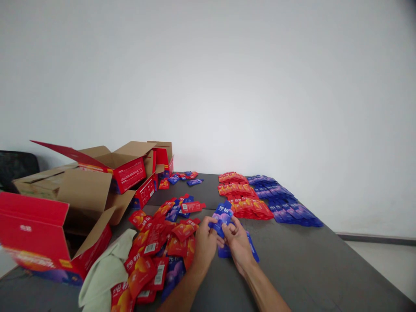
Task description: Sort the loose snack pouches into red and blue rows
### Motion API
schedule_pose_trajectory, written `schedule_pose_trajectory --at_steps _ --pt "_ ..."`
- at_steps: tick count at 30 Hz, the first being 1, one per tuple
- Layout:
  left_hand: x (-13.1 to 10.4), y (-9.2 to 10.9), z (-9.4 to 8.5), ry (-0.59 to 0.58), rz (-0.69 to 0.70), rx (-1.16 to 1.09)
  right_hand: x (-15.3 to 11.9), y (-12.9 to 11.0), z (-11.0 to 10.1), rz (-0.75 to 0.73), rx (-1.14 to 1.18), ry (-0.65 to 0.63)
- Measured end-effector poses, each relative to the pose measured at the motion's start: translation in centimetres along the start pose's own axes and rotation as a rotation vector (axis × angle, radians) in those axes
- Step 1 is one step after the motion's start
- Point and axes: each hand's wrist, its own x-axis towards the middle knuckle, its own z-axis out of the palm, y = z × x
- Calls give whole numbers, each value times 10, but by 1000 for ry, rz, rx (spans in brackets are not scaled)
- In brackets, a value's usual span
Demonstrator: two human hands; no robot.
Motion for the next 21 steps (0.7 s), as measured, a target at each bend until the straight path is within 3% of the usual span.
schedule_pose_trajectory --at_steps 6,13,21 --pt "2 5 -9 -6 76 137 -1 -2 -2 2 -40 41" --pt "4 9 -15 -43 103 125 -9 -11 3 -11 -4 -113" --pt "16 11 -30 -280 -40 -100 -13 -29 7 -33 -18 -191"
